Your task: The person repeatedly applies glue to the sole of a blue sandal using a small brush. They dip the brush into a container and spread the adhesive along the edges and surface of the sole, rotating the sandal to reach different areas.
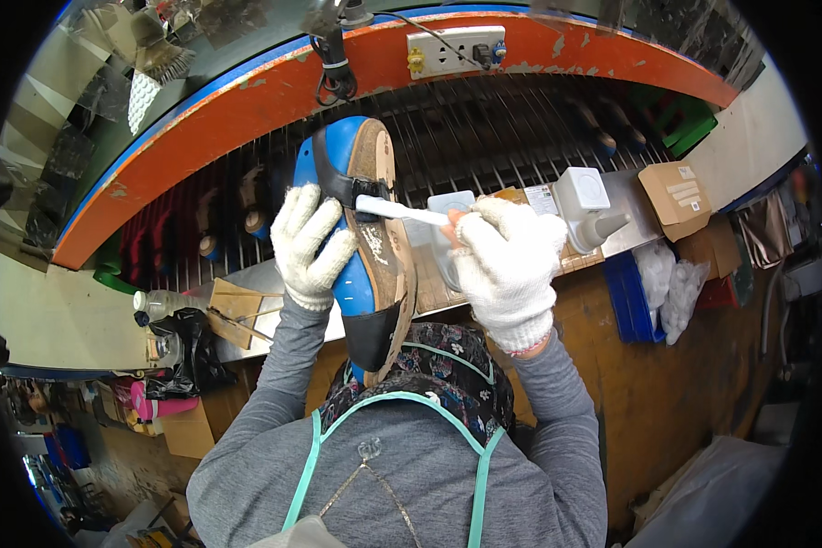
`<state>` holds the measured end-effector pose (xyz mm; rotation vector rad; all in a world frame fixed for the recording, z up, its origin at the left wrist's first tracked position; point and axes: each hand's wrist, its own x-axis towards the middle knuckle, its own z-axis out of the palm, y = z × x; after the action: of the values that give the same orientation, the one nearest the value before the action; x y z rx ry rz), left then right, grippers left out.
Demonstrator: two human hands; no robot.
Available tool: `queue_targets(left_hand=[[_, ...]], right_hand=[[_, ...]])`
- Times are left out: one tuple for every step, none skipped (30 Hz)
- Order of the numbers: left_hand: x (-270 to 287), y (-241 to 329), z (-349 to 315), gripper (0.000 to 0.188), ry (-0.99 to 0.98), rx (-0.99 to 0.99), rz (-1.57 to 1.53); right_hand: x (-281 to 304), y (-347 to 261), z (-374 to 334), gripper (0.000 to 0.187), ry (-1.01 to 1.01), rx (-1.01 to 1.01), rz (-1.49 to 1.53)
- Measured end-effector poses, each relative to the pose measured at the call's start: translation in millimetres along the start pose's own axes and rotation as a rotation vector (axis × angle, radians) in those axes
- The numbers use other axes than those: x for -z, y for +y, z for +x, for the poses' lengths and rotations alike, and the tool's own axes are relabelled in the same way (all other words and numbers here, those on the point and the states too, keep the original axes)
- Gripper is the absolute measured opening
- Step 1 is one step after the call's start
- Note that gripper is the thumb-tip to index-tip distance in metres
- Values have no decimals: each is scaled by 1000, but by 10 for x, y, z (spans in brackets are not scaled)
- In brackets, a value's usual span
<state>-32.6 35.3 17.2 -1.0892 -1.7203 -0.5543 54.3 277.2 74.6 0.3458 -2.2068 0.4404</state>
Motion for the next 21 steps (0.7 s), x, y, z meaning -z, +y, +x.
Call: queue_targets(left_hand=[[9,-2,10,37,0,4,-1],[16,-8,20,36,-7,2,5],[20,-8,30,36,-11,2,7],[23,-12,39,35,-16,3,8],[26,-18,49,35,-13,0,14],[28,-22,56,34,-10,-2,20],[28,-28,63,34,-1,-4,24],[28,-32,67,34,6,-5,30],[26,-35,69,33,19,-4,34],[25,-36,69,33,31,-2,38],[24,-41,66,33,34,6,36],[23,-45,63,33,36,16,34],[21,-49,57,33,40,25,28],[20,-52,50,34,38,29,43],[17,-56,42,35,39,33,54],[14,-61,33,36,41,39,62],[7,-68,26,39,50,36,59],[0,-74,17,40,59,39,72],[-7,-75,6,40,68,42,85],[-12,-75,-5,40,77,45,95],[-13,-72,-19,41,69,59,103]], right_hand=[[-4,-7,22,18,21,27,-28],[-10,-10,43,18,32,48,-60],[-21,-7,60,19,60,57,-38],[-41,-1,77,19,78,61,-19],[-60,10,91,20,89,60,0],[-75,28,101,20,91,57,25],[-88,52,111,21,86,50,52],[-100,79,117,21,82,44,78],[-111,108,122,21,49,29,105],[-115,138,122,21,16,13,132],[-113,161,114,21,-19,-3,160],[-105,180,101,20,-54,-30,186],[-98,197,87,20,-90,-56,211],[-93,211,72,19,-125,-83,236],[-93,221,58,18,-137,-103,263],[-95,229,44,17,-149,-123,289],[-97,236,28,16,-166,-148,316],[-97,243,11,16,-175,-156,341],[-95,249,-9,15,-190,-169,367],[-91,257,-28,15,-206,-183,394],[-79,268,-49,16,-241,-205,416]])
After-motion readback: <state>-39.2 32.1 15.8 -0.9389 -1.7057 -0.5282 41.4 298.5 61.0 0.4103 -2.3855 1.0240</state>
